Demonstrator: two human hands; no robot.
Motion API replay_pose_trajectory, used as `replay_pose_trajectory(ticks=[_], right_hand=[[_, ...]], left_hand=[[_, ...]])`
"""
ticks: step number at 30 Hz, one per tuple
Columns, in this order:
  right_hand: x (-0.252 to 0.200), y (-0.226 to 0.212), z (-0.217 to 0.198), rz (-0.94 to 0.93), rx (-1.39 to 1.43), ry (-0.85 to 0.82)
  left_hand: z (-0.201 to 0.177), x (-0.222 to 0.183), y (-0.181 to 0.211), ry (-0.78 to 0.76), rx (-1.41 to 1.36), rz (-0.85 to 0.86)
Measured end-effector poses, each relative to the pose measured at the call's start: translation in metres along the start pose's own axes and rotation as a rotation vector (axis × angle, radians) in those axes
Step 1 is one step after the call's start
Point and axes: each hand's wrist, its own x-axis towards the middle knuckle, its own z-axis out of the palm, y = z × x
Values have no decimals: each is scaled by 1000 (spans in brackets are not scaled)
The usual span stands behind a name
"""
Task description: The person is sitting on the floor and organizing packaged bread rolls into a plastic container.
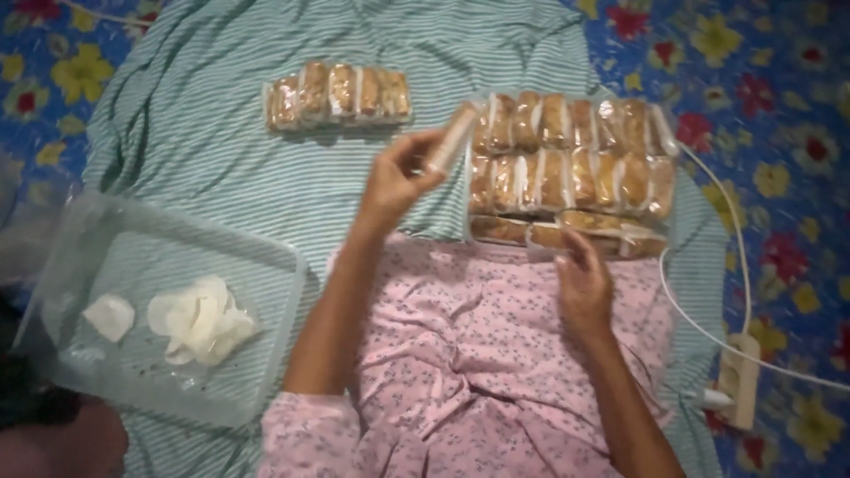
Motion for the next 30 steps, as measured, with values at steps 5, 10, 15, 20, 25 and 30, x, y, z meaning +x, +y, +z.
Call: replay_pose_trajectory(ticks=[5,10,15,20,25,30], right_hand=[[3,53,32,341,713,-64],[4,47,39,399,851,81],[-8,56,25,508,820,147],[-23,54,11,507,775,-26],[-37,47,8,469,679,-210],[-40,26,5,463,675,-321]], left_hand=[[94,-54,-3,-47,284,191],[129,-93,-8,-108,441,522],[128,-103,-33,-163,335,536],[110,-106,-9,-65,-83,103],[106,-105,4,-129,-190,-39],[101,-107,-5,-202,-250,-89]])
